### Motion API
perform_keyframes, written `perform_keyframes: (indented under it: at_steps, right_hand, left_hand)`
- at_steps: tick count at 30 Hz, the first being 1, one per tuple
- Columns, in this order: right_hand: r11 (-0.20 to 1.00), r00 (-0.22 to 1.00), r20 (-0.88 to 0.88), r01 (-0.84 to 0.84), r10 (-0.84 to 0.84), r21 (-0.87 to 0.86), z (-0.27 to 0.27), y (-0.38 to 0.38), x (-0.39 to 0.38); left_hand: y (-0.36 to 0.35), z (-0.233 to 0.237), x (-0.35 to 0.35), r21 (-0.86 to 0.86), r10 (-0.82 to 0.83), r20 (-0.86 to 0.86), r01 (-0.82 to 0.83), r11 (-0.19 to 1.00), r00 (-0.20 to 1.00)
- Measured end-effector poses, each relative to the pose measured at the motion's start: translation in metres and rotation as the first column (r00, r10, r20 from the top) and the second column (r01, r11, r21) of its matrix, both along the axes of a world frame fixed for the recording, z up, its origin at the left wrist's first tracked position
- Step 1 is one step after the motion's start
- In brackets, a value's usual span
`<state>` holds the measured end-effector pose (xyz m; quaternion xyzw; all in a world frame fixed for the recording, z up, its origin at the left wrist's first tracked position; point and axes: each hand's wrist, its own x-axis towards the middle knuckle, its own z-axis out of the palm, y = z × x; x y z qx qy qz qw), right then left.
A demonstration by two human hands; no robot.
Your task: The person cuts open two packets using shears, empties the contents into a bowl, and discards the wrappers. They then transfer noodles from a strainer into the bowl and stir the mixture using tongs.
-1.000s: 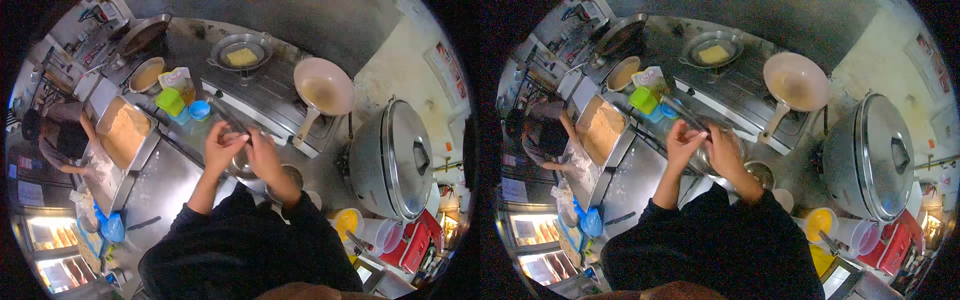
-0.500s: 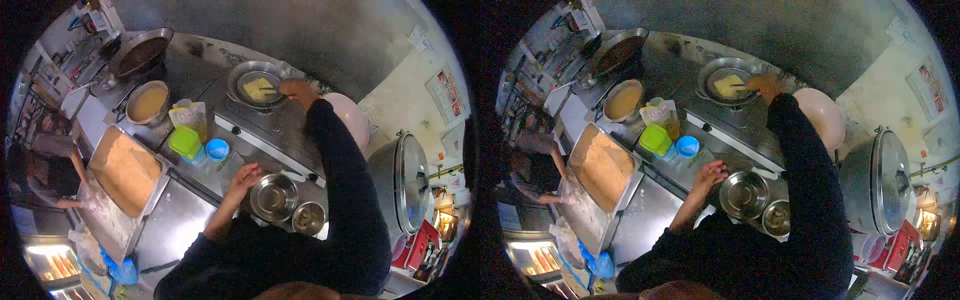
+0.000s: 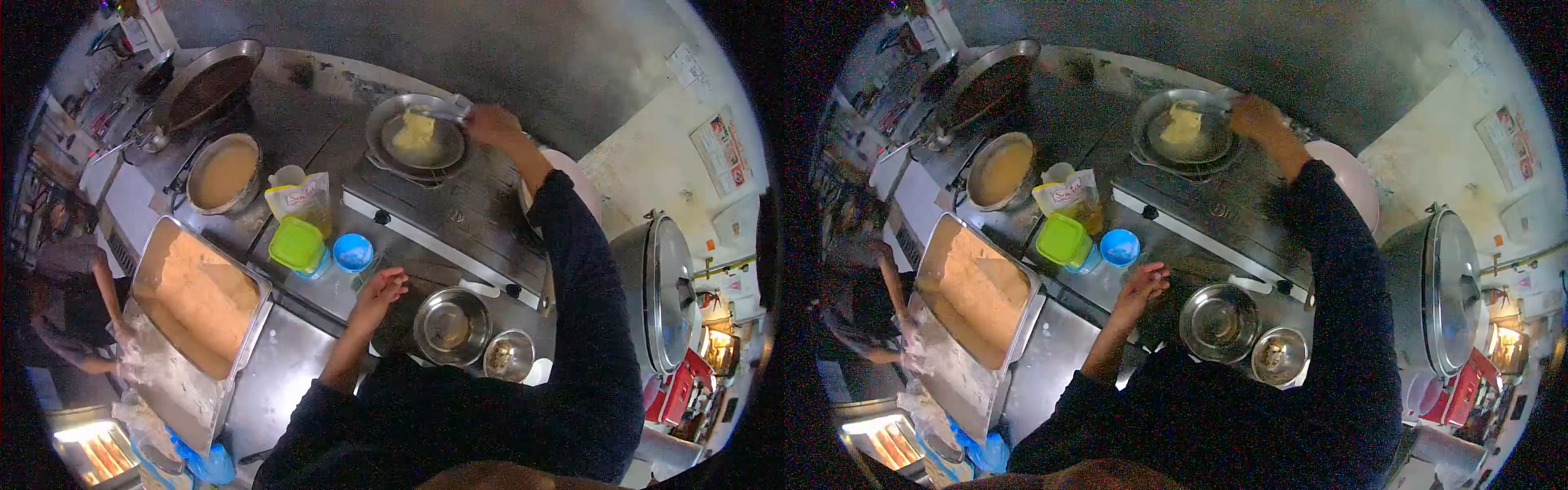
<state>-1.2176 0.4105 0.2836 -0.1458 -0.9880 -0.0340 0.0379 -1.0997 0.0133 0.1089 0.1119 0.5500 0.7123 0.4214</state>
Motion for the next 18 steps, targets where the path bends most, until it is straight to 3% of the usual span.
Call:
perform_keyframes:
  at_steps: [2,6,9,12,15,18]
  right_hand:
    - [0.986,0.990,0.143,-0.010,-0.015,0.169,0.023,-0.052,0.010]
    - [0.946,0.989,0.146,-0.039,-0.010,0.323,0.011,-0.041,-0.003]
    - [0.969,0.991,0.122,0.021,-0.053,0.248,-0.005,-0.042,-0.015]
    - [0.987,0.977,0.206,0.012,-0.045,0.161,-0.016,-0.045,-0.013]
    - [0.972,0.938,0.327,0.036,-0.113,0.231,0.019,-0.047,-0.005]
    - [0.968,0.957,0.249,0.092,-0.150,0.233,-0.002,-0.038,-0.021]
  left_hand:
    - [0.015,0.001,0.002,0.024,-0.050,-0.027,0.050,0.998,0.998]
    - [0.049,0.001,0.003,0.062,-0.162,-0.043,0.164,0.984,0.986]
    - [0.081,0.008,0.002,0.106,-0.081,0.013,0.079,0.991,0.997]
    - [0.115,0.005,-0.011,0.232,0.006,0.131,-0.037,0.972,0.991]
    - [0.137,0.014,-0.029,0.273,-0.013,0.303,-0.074,0.959,0.953]
    - [0.163,0.024,-0.043,0.325,-0.085,0.458,-0.078,0.943,0.885]
